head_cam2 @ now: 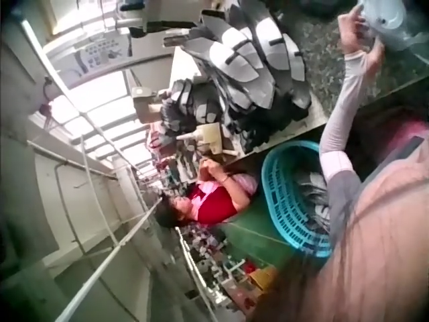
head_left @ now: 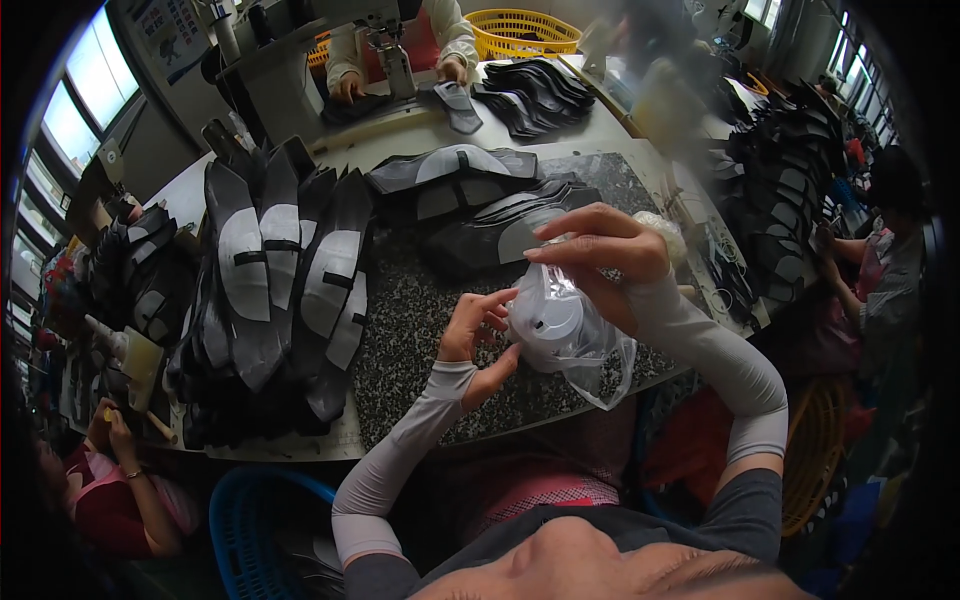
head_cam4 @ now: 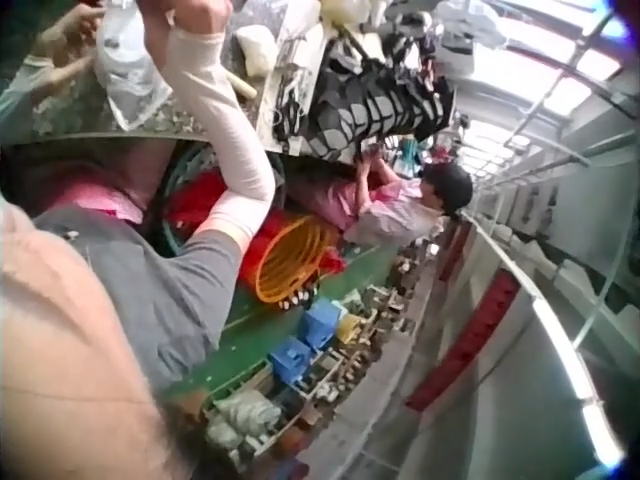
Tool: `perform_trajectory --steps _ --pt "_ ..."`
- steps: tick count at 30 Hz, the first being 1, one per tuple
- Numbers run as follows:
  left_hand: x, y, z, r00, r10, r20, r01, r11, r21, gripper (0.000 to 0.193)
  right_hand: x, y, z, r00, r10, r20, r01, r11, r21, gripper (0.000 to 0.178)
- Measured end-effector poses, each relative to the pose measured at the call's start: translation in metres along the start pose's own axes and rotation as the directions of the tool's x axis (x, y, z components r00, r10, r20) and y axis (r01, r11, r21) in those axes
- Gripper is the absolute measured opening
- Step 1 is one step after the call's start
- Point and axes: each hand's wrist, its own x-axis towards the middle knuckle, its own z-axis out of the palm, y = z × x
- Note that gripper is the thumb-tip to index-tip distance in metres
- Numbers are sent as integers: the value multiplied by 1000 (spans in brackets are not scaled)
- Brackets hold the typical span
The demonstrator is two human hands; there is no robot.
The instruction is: Hammering and flattening seams on shoe upper components.
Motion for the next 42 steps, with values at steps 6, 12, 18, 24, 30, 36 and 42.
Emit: perform_trajectory --steps 6,12,18,24,30,36,42 --pt "0 1 5 999 20 -36 -22 998 -60 63 -10 9 -6 907 -416 59 395 798 -456 36" --pt "-4 2 7 998 -9 -58 4 997 -82 65 -7 10 -4 864 -496 88 439 656 -614 33" --pt "0 9 -3 995 20 -98 -26 998 -65 61 0 12 -7 819 -566 93 509 642 -573 37" --pt "6 17 -8 991 42 -130 -54 994 -91 58 5 17 -9 882 -467 58 428 745 -512 29" --pt "20 27 -17 975 126 -186 -137 989 -47 44 15 13 -3 997 57 -51 -63 990 -123 19" --pt "50 48 -25 949 280 -143 -271 959 80 27 25 -6 -14 987 -148 -60 139 981 -137 27" --pt "69 75 -23 930 365 -48 -348 913 215 19 26 -7 -27 999 -39 -3 39 996 -80 25"
